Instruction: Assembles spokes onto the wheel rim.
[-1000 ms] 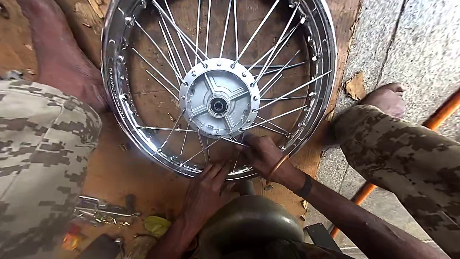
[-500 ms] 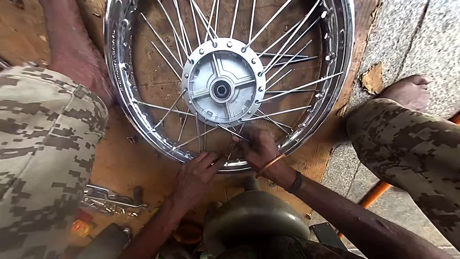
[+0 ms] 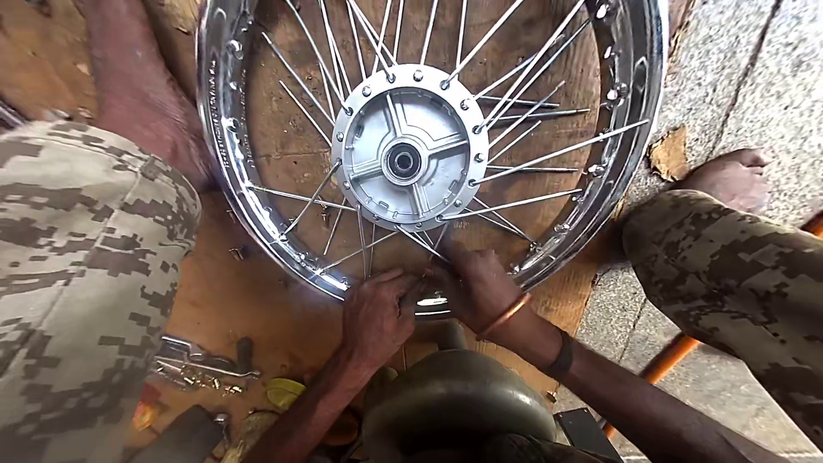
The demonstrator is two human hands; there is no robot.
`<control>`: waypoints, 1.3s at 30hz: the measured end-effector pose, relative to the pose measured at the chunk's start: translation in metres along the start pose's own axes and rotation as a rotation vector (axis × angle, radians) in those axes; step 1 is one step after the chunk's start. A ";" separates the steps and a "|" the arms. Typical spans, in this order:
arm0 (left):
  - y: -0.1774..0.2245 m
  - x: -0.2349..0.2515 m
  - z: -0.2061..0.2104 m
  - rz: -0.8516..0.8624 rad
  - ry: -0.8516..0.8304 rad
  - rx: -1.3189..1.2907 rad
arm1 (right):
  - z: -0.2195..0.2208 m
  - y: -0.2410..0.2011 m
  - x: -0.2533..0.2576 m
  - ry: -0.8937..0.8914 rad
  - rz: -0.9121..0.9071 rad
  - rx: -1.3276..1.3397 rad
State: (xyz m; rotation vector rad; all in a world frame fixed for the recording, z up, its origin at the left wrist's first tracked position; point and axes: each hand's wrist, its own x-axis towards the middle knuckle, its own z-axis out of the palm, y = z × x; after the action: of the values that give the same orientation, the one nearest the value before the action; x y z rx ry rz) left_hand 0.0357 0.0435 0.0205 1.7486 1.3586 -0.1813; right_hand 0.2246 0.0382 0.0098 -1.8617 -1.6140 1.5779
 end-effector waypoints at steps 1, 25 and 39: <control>-0.001 0.004 0.003 -0.005 0.005 -0.019 | 0.002 0.002 0.002 -0.016 0.014 -0.008; 0.008 0.012 0.013 0.108 0.041 -0.066 | -0.007 0.020 0.003 0.173 -0.097 0.178; -0.059 -0.014 0.012 0.599 0.175 0.364 | -0.012 0.003 0.010 0.042 0.003 0.243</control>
State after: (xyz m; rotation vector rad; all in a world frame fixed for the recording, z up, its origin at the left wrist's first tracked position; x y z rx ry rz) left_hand -0.0143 0.0249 -0.0104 2.4477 0.8942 0.0666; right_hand 0.2342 0.0505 0.0064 -1.7581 -1.3351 1.6422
